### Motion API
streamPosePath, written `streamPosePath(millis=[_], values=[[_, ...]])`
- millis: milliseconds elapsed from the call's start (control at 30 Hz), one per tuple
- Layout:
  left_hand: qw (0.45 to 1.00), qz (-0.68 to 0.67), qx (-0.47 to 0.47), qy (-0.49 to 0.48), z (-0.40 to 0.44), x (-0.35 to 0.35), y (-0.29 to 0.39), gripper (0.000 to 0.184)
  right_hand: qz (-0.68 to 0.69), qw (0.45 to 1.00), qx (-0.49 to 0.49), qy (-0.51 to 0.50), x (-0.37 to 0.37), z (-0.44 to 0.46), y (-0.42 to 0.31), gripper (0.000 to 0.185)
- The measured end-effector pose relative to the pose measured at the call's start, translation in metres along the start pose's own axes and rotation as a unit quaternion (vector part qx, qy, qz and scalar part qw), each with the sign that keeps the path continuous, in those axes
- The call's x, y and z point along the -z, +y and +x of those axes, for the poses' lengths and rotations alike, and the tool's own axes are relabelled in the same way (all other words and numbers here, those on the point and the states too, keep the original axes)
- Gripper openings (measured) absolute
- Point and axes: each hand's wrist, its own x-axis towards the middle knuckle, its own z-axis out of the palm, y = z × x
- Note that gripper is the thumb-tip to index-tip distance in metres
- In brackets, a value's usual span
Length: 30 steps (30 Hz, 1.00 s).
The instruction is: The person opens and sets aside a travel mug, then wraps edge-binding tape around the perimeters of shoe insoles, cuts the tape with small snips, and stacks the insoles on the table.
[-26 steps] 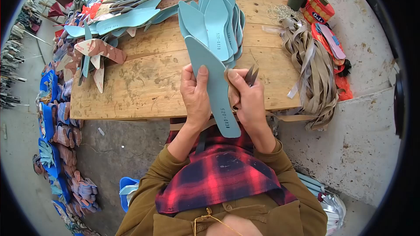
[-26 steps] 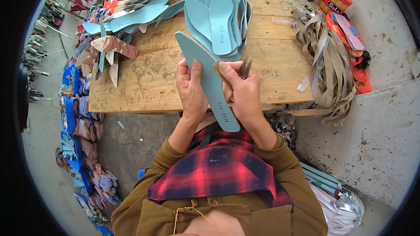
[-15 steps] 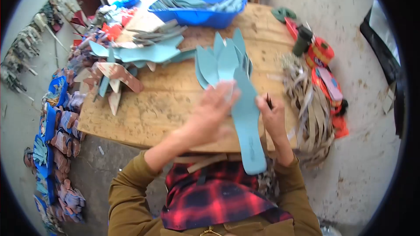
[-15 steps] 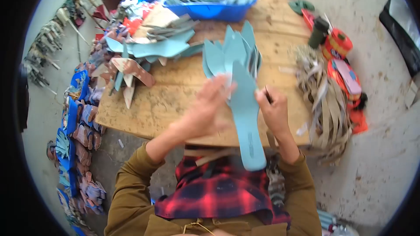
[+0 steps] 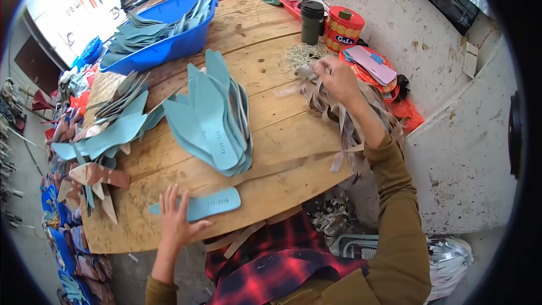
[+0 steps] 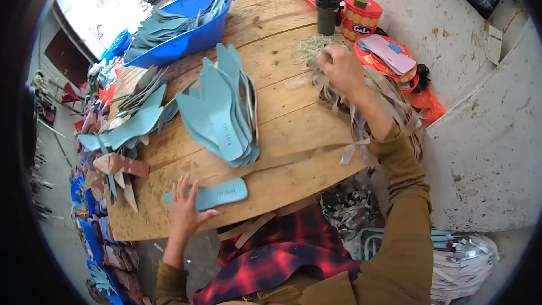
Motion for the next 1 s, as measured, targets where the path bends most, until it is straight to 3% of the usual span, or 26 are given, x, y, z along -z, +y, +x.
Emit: streamPosePath(millis=[100,167,233,333,467,600,733,800,900,1000], values=[[0.992,-0.114,-0.023,0.046,0.006,-0.011,0.059,0.07,0.053,0.99,0.01,0.132,-0.012,0.059,0.057,0.033],[0.973,-0.215,-0.064,0.045,0.013,-0.023,0.094,0.058,0.065,0.986,-0.049,0.142,-0.012,0.11,0.09,0.036],[0.961,-0.251,-0.119,0.005,0.057,-0.002,0.114,0.05,0.003,0.987,-0.032,0.157,-0.016,0.168,0.132,0.04],[0.904,-0.417,-0.084,-0.031,0.139,0.016,0.103,0.045,-0.146,0.967,0.0,0.207,-0.025,0.219,0.147,0.051],[0.89,-0.438,-0.111,-0.056,0.255,0.022,0.076,0.044,-0.196,0.974,0.004,0.113,-0.043,0.263,0.18,0.077],[0.815,-0.561,0.016,-0.143,0.378,-0.004,0.092,0.049,-0.228,0.973,0.008,0.028,-0.054,0.278,0.183,0.086],[0.858,-0.478,-0.012,-0.185,0.51,-0.082,0.099,0.085,-0.244,0.965,-0.037,-0.09,-0.041,0.286,0.179,0.083],[0.857,-0.491,-0.009,-0.157,0.562,-0.134,0.109,0.095,-0.213,0.965,-0.031,-0.147,-0.03,0.284,0.168,0.081],[0.85,-0.525,-0.011,-0.04,0.617,-0.2,0.135,0.094,-0.216,0.971,0.067,-0.083,-0.037,0.279,0.176,0.068],[0.77,-0.637,-0.013,0.025,0.645,-0.23,0.161,0.078,-0.268,0.961,0.027,-0.068,-0.041,0.279,0.176,0.062]])
